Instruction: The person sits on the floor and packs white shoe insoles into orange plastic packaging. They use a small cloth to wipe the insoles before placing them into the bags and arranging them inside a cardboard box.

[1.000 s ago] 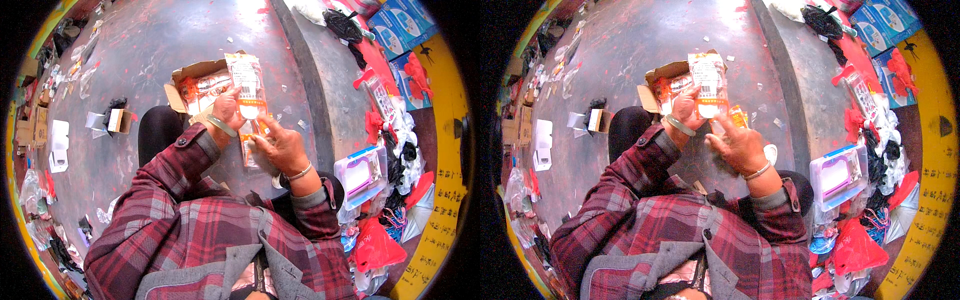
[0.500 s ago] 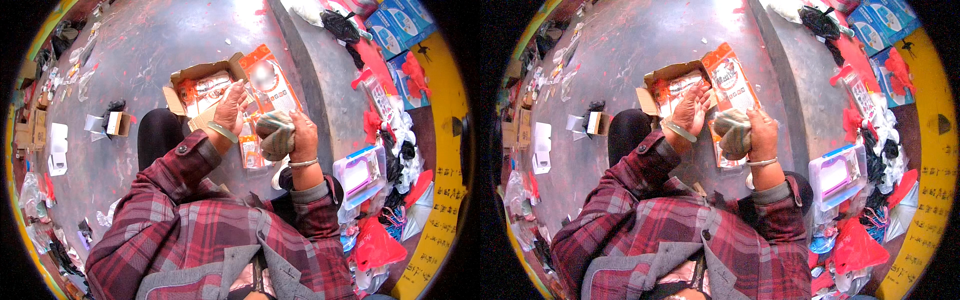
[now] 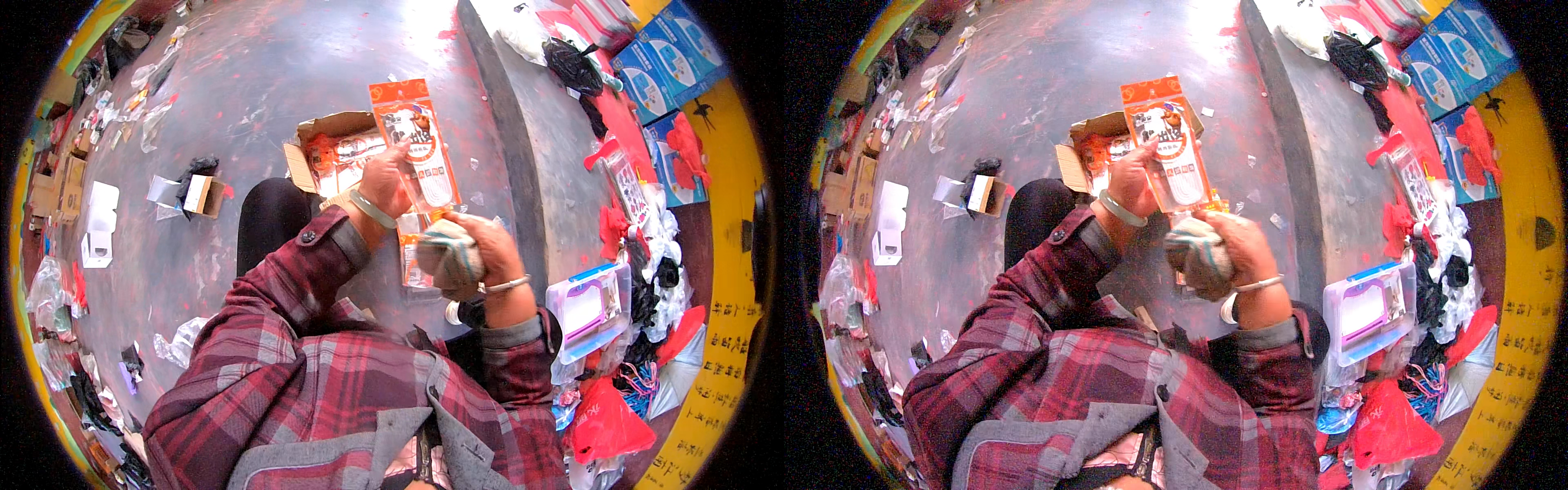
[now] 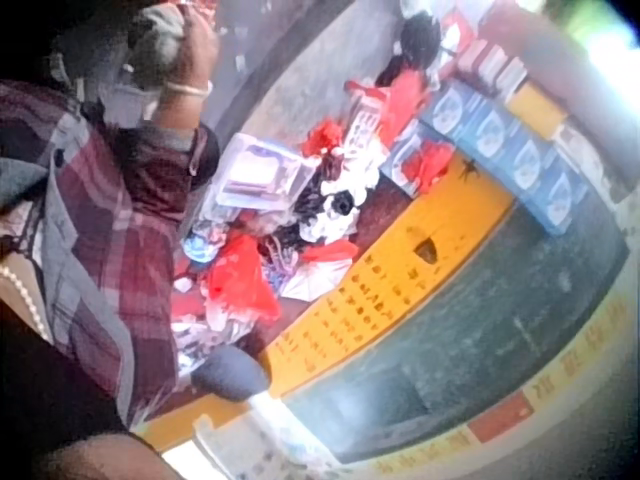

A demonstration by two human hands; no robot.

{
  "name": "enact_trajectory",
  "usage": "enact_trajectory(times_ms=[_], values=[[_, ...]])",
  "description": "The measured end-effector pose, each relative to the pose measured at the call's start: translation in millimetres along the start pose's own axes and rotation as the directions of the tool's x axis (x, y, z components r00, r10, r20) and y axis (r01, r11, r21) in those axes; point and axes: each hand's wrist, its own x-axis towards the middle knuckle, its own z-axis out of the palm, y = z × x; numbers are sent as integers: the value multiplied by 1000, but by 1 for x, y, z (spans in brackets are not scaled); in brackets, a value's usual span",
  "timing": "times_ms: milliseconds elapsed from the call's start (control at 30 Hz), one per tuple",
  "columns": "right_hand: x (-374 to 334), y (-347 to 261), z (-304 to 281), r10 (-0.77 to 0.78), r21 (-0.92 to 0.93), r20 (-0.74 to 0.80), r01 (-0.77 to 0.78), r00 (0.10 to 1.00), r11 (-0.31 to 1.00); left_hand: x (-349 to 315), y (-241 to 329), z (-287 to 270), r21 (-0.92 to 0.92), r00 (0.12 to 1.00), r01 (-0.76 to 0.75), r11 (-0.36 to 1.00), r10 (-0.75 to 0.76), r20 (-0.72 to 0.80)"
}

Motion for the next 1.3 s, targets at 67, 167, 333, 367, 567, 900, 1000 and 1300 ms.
enact_trajectory(times_ms=[67,167,333,367,567,900,1000,1300], values=[[-15,-26,-21,-177,-149,-24,171,984,974,1,6,-4,19,1000,29,999,-29,-2],[-45,-56,-31,-287,341,-139,318,948,885,-2,3,-7,142,994,101,985,-104,15],[-33,-66,-27,-650,119,-195,675,735,728,-17,-31,-8,195,914,392,899,-405,26],[-29,-63,-20,-636,113,-204,664,744,740,-20,-40,-8,201,895,432,879,-446,27],[4,-40,0,-776,-688,152,629,612,361,-36,-50,7,240,876,453,859,-478,57],[-5,-22,23,-647,-674,458,713,610,195,-18,-15,-2,12,929,354,935,-353,111],[-10,-16,30,-597,-659,483,715,641,234,-14,-7,-4,-11,961,277,961,-277,13],[-19,8,34,-211,-653,620,646,756,394,3,73,-25,43,996,-70,997,72,-57]])
